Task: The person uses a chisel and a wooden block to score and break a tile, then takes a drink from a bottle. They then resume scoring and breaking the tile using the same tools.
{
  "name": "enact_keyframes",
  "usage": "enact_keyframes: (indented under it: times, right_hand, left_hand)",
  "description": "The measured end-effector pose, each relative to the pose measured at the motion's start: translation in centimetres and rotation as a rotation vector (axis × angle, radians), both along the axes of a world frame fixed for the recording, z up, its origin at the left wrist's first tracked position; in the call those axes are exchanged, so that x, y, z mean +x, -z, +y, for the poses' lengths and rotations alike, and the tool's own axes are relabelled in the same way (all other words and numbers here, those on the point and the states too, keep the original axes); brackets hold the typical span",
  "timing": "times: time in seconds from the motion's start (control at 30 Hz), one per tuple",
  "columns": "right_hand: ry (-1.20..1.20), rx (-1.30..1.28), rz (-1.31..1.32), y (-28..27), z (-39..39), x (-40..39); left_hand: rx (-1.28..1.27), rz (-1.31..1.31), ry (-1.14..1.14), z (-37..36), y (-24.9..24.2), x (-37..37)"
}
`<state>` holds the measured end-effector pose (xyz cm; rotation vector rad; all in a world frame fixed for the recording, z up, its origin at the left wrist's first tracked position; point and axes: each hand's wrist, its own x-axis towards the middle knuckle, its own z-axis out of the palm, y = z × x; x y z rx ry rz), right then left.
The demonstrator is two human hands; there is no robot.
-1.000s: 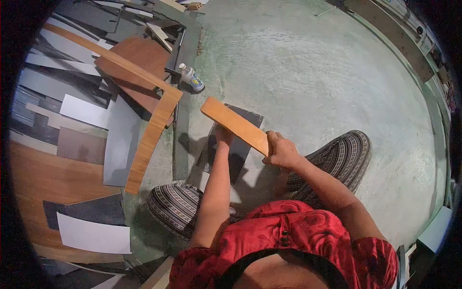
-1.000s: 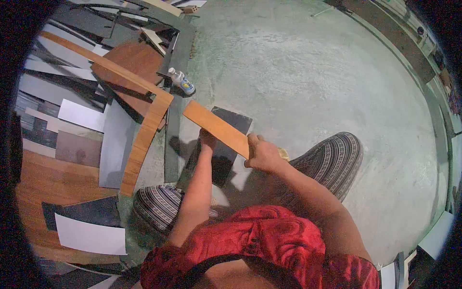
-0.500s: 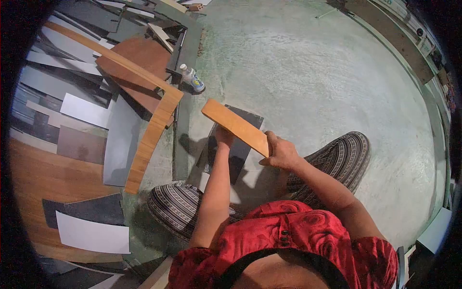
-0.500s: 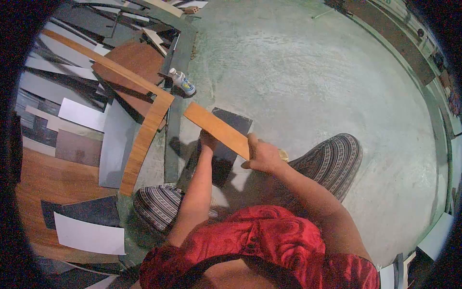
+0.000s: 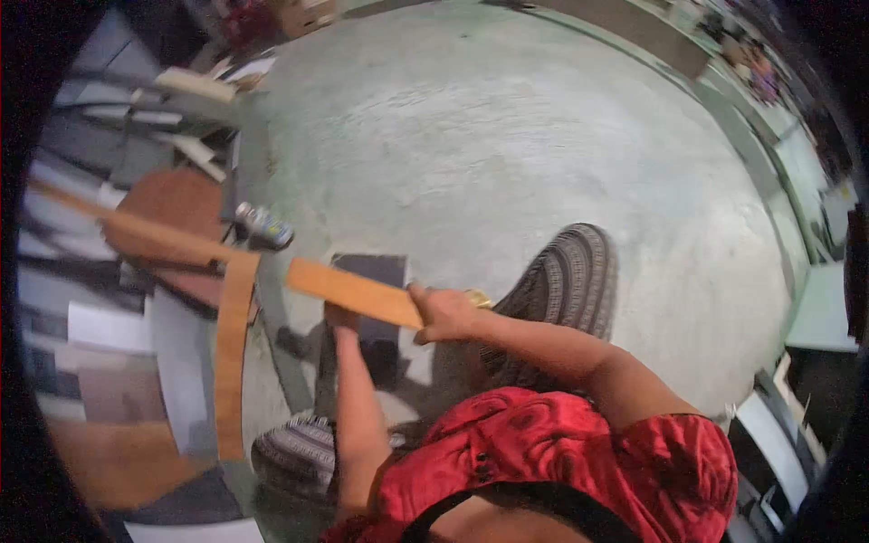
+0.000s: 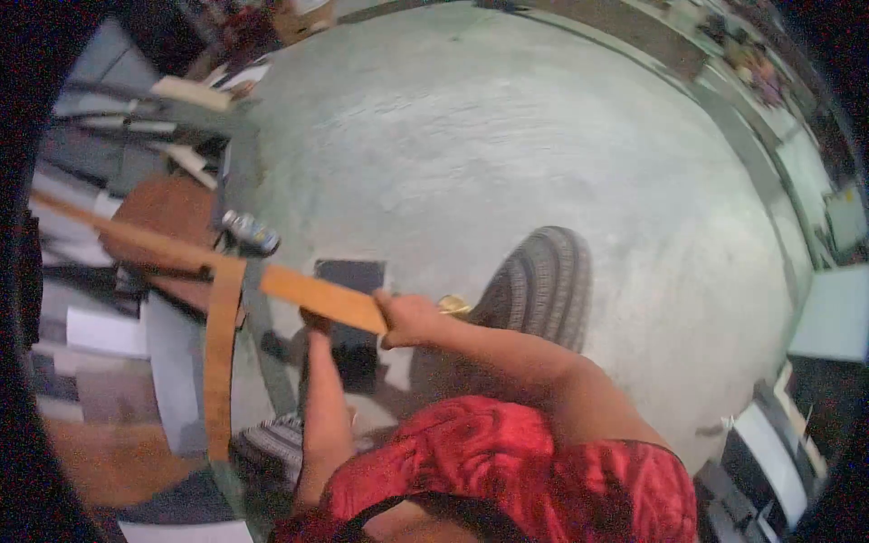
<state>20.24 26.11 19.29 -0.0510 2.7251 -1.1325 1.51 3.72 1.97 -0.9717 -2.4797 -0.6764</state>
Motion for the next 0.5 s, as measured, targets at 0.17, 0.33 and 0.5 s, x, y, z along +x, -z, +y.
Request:
enact_keyframes:
  times: [0.17, 0.33, 0.5]
  right_hand:
    - [0.067, -0.004, 0.053, -0.6, 0.5, 0.5]
    - [0.039, -0.052, 0.126, -0.3, 0.3, 0.6]
    - [0.032, -0.045, 0.145, -0.2, 0.3, 0.8]
  left_hand:
    - [-0.292, 0.12, -0.037, -0.9, 1.5, -1.7]
    - [-0.588, 0.227, -0.164, -0.8, 2.3, -1.2]
    - [-0.123, -0.313, -0.053, -2.0, 3.0, -2.3]
